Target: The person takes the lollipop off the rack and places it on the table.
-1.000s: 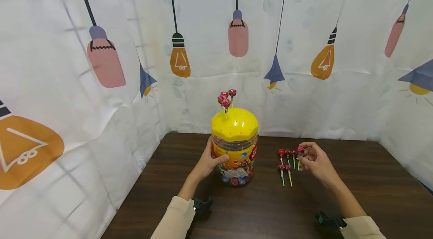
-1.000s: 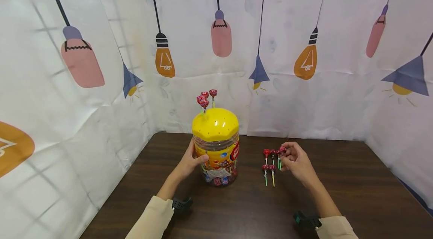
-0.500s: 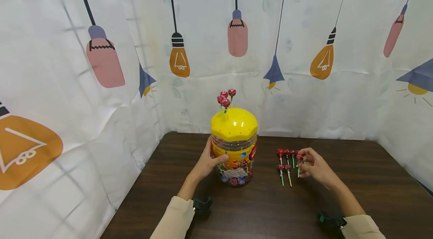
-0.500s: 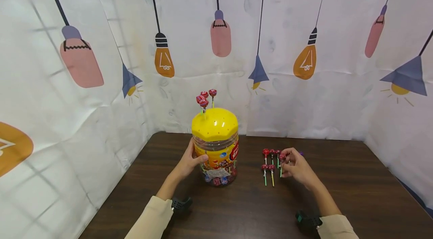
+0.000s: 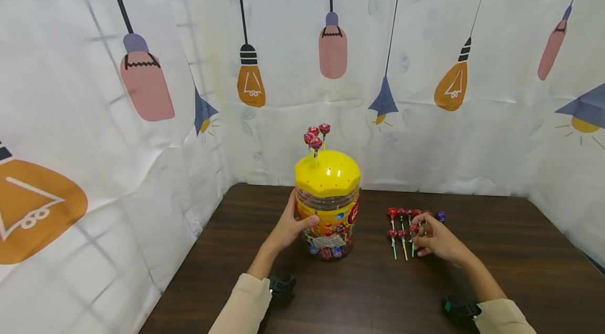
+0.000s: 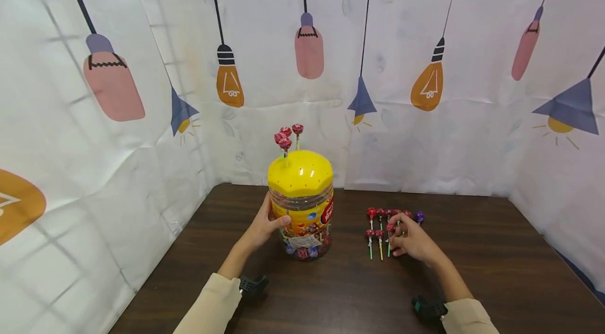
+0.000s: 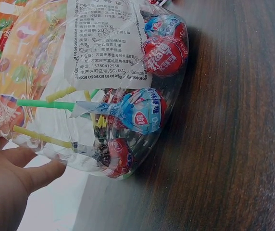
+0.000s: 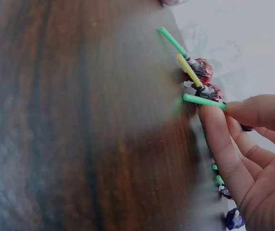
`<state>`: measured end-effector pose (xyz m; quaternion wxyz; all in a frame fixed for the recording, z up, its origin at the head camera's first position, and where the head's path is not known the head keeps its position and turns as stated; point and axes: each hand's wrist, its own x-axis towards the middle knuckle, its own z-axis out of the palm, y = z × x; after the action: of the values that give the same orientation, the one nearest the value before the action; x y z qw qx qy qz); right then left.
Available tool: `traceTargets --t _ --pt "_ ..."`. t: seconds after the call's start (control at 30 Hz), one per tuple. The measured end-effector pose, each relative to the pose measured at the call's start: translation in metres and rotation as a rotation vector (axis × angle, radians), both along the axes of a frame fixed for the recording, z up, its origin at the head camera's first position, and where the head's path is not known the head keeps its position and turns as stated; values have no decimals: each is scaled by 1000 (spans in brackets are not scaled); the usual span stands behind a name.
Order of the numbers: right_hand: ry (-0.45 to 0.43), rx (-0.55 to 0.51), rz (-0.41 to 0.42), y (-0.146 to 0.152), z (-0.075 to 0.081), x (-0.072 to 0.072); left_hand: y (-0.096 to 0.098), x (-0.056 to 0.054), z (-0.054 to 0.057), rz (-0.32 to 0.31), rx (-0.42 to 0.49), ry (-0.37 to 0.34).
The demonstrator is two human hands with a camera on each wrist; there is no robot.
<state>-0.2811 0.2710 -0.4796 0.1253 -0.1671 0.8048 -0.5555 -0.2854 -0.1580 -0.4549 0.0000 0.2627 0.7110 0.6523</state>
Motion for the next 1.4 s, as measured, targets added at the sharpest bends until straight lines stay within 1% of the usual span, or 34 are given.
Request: traceTargets --t 0.17,0.37,0.73,1.07,1.4 --pt "-16 13 5 1 -1 -1 0 0 0 -3 3 2" --pt "-12 44 33 2 -1 -1 -1 0 -1 -6 3 3" --pt "-24 96 64 5 0 0 0 0 0 11 -9 6" --pt "-46 147 66 4 0 -1 0 1 0 31 -26 -4" --pt "-20 210 68 0 3 -1 1 1 1 31 -27 7"
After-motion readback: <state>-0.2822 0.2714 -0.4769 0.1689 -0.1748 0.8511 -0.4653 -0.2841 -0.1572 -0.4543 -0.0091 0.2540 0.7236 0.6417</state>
